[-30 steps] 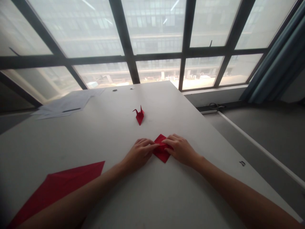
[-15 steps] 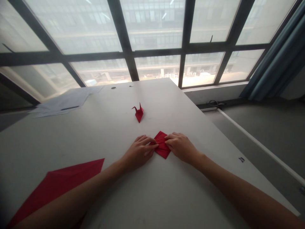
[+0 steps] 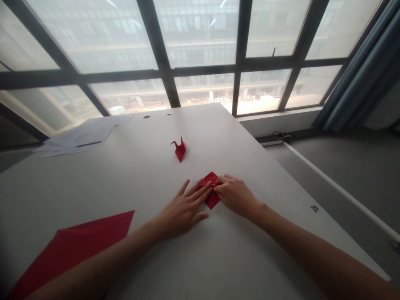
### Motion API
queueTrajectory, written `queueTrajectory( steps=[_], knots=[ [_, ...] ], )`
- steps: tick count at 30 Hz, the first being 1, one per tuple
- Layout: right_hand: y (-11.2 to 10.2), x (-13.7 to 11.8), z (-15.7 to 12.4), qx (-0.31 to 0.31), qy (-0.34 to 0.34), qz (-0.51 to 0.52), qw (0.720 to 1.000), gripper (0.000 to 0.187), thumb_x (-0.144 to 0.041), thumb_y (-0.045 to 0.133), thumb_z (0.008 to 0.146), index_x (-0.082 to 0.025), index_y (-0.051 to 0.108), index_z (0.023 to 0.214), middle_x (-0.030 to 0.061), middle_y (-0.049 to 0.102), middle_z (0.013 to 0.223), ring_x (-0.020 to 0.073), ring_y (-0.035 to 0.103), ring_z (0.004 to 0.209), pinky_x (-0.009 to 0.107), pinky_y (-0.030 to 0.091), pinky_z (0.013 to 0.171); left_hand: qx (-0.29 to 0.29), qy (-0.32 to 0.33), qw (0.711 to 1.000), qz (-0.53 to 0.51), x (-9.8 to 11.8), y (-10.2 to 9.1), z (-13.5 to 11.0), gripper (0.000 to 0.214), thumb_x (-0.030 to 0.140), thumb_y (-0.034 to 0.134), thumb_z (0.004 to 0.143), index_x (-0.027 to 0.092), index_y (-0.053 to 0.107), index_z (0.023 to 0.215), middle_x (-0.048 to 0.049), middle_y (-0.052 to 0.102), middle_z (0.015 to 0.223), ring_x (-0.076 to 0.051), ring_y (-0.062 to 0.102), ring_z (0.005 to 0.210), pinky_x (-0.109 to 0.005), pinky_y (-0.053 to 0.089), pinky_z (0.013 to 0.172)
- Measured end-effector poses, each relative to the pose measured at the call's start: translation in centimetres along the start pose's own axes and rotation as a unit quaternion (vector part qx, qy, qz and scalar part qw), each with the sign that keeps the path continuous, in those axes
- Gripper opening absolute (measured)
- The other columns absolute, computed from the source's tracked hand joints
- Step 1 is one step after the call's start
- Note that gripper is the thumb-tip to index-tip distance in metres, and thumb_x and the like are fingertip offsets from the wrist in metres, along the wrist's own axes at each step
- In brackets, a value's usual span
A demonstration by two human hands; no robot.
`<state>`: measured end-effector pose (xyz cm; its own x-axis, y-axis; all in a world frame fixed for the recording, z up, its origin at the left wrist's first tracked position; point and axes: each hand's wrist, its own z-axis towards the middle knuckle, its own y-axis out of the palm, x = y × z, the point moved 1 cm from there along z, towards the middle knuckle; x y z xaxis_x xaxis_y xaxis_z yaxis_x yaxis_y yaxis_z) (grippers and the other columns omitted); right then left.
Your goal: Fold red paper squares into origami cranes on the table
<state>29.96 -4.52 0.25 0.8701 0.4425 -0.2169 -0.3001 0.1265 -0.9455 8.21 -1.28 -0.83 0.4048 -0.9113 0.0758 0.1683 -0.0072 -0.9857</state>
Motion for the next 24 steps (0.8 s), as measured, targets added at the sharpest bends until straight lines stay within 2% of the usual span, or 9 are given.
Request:
queueTrajectory(
  steps=[4, 9, 13, 15, 17, 21, 24],
  knots=[
    [0.0, 0.0, 0.0, 0.001, 0.000, -0.001, 1.000, 0.022, -0.020, 0.054, 0.096, -0.025, 0.075, 0.096, 0.0048, 0.068, 0.098, 0.0186, 0.059, 0.091, 0.030, 0.046, 0.081, 0.013, -0.011, 1.000, 0.001, -0.2, 0.1, 0.1, 0.069, 0.056, 0.036, 0.101, 0.027, 0.012, 0.158, -0.0061, 0.018, 0.164, -0.025, 0.009, 0.153, -0.053, 0.012, 0.122],
    [0.4, 0.4, 0.0, 0.031, 0.001, 0.033, 0.999, 0.020, -0.017, 0.057, 0.093, -0.025, 0.073, 0.102, 0.0054, 0.068, 0.107, 0.0202, 0.059, 0.099, 0.031, 0.048, 0.087, 0.004, -0.047, 0.998, -0.051, -0.7, 0.6, 0.2, 0.058, 0.050, 0.035, 0.103, 0.028, 0.024, 0.156, -0.0045, 0.028, 0.161, -0.024, 0.019, 0.151, -0.052, 0.020, 0.121],
    [0.9, 1.3, 0.1, 0.080, 0.021, 0.085, 0.993, 0.042, -0.014, 0.063, 0.087, -0.025, 0.061, 0.128, 0.0061, 0.066, 0.119, 0.0231, 0.057, 0.111, 0.036, 0.047, 0.097, 0.034, -0.060, 0.995, -0.077, -0.9, 0.7, 0.4, 0.044, 0.042, 0.042, 0.102, 0.031, 0.043, 0.144, -0.0030, 0.033, 0.159, -0.024, 0.022, 0.150, -0.050, 0.024, 0.121],
    [1.2, 1.8, 0.3, 0.093, 0.028, 0.111, 0.989, 0.047, -0.014, 0.064, 0.086, -0.024, 0.057, 0.132, 0.0064, 0.067, 0.119, 0.0234, 0.057, 0.111, 0.037, 0.046, 0.098, 0.050, -0.068, 0.993, -0.078, -1.0, 0.7, 0.4, 0.039, 0.037, 0.045, 0.101, 0.030, 0.048, 0.140, -0.0038, 0.032, 0.160, -0.024, 0.022, 0.150, -0.050, 0.024, 0.121],
    [1.5, 2.3, 0.6, 0.105, 0.038, 0.131, 0.985, 0.038, -0.013, 0.062, 0.087, -0.023, 0.062, 0.123, 0.0061, 0.069, 0.112, 0.0226, 0.059, 0.106, 0.036, 0.047, 0.095, 0.062, -0.076, 0.992, -0.082, -1.0, 0.7, 0.5, 0.043, 0.033, 0.049, 0.100, 0.029, 0.045, 0.142, -0.0055, 0.035, 0.158, -0.025, 0.024, 0.149, -0.050, 0.026, 0.121],
    [2.0, 2.9, 1.1, 0.126, 0.057, 0.161, 0.977, 0.015, -0.011, 0.061, 0.086, -0.022, 0.071, 0.090, 0.0041, 0.070, 0.094, 0.0200, 0.061, 0.092, 0.032, 0.047, 0.086, 0.088, -0.093, 0.987, -0.098, -1.1, 0.9, 0.6, 0.051, 0.030, 0.055, 0.096, 0.028, 0.041, 0.145, -0.0079, 0.043, 0.151, -0.027, 0.032, 0.145, -0.049, 0.033, 0.118],
    [2.2, 3.0, 1.3, 0.146, 0.094, 0.176, 0.969, 0.011, -0.015, 0.060, 0.086, -0.021, 0.070, 0.085, 0.0038, 0.069, 0.087, 0.0190, 0.061, 0.083, 0.029, 0.047, 0.076, 0.103, -0.103, 0.983, -0.108, -1.2, 0.8, 0.7, 0.043, 0.030, 0.055, 0.097, 0.027, 0.048, 0.139, -0.0080, 0.044, 0.149, -0.027, 0.033, 0.144, -0.049, 0.034, 0.118]
  ],
)
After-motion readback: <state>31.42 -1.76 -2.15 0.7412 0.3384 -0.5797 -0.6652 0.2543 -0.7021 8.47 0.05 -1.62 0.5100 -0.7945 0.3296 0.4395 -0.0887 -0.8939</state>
